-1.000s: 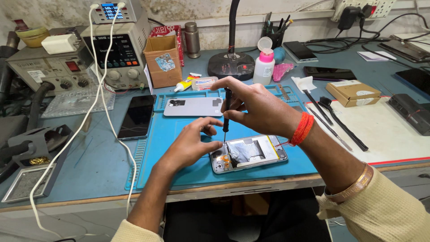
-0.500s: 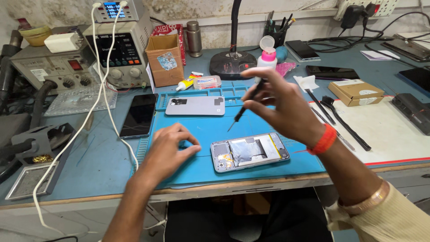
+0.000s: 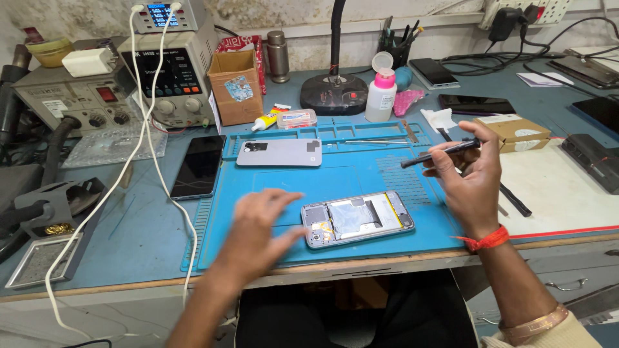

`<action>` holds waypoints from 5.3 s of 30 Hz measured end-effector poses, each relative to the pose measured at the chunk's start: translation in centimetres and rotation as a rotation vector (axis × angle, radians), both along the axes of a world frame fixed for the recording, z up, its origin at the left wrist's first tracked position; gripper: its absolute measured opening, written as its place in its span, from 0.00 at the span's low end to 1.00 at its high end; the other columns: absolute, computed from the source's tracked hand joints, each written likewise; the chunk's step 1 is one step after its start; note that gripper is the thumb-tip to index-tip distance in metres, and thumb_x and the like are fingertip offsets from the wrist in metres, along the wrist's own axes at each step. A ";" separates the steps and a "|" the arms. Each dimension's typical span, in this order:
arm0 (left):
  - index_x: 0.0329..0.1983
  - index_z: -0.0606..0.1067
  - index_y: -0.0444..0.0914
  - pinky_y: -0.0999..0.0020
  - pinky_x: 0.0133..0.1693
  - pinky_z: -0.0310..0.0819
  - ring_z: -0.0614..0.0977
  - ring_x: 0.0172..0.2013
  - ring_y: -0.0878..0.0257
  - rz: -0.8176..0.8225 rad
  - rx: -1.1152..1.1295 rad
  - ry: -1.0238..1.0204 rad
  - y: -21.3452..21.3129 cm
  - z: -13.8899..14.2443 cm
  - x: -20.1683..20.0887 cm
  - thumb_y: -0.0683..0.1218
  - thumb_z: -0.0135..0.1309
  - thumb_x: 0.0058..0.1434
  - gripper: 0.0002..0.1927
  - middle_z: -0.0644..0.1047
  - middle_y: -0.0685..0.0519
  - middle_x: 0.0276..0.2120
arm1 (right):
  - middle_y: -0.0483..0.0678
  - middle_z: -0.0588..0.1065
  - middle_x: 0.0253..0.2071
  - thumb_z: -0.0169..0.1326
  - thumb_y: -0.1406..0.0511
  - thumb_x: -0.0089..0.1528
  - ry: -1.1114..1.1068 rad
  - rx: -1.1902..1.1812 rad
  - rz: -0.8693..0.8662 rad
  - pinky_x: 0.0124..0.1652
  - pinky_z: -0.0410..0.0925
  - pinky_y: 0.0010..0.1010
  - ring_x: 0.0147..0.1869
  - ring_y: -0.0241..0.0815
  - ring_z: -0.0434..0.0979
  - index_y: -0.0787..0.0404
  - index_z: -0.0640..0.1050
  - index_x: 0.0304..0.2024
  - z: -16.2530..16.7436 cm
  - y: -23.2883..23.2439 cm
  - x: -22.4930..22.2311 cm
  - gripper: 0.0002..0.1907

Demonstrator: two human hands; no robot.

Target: The person uses a screwdriver to unscrew the back of a disassembled smartphone on a blue mat, works on the internal components including the battery area, then presses the phone's back cover into place and applies liquid from a small bottle to the device at the end.

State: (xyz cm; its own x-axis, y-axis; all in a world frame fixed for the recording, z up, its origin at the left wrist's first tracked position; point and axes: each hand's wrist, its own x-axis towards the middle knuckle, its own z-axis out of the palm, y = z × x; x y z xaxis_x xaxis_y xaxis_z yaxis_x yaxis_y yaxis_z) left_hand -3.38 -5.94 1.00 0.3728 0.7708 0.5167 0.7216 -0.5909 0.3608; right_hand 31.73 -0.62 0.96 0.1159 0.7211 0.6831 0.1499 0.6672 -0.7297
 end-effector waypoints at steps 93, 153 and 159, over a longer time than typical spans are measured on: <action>0.54 0.72 0.43 0.56 0.58 0.66 0.73 0.57 0.53 -0.013 -0.368 -0.005 -0.2 1.3 -0.5 0.59 0.69 0.45 0.35 0.76 0.51 0.51 | 0.48 0.80 0.38 0.65 0.66 0.61 -0.600 -0.112 0.012 0.42 0.79 0.29 0.41 0.35 0.84 0.52 0.70 0.64 6.8 -0.2 -6.2 0.30; 0.66 0.63 0.39 0.66 0.47 0.80 0.86 0.44 0.63 -0.545 -0.676 -0.709 8.7 2.7 10.8 0.43 0.64 0.53 0.37 0.84 0.52 0.36 | 0.46 0.82 0.41 0.58 0.70 0.64 -0.522 -0.150 0.275 0.45 0.77 0.29 0.44 0.34 0.83 0.52 0.68 0.68 7.0 0.0 -4.9 0.29; 0.59 0.69 0.38 0.63 0.38 0.76 0.78 0.34 0.61 -0.312 -0.460 -0.407 8.4 2.2 11.3 0.43 0.71 0.48 0.36 0.75 0.51 0.29 | 0.49 0.82 0.37 0.61 0.69 0.62 -0.620 -0.068 0.122 0.44 0.78 0.31 0.42 0.37 0.86 0.52 0.67 0.67 7.1 -0.4 -5.6 0.31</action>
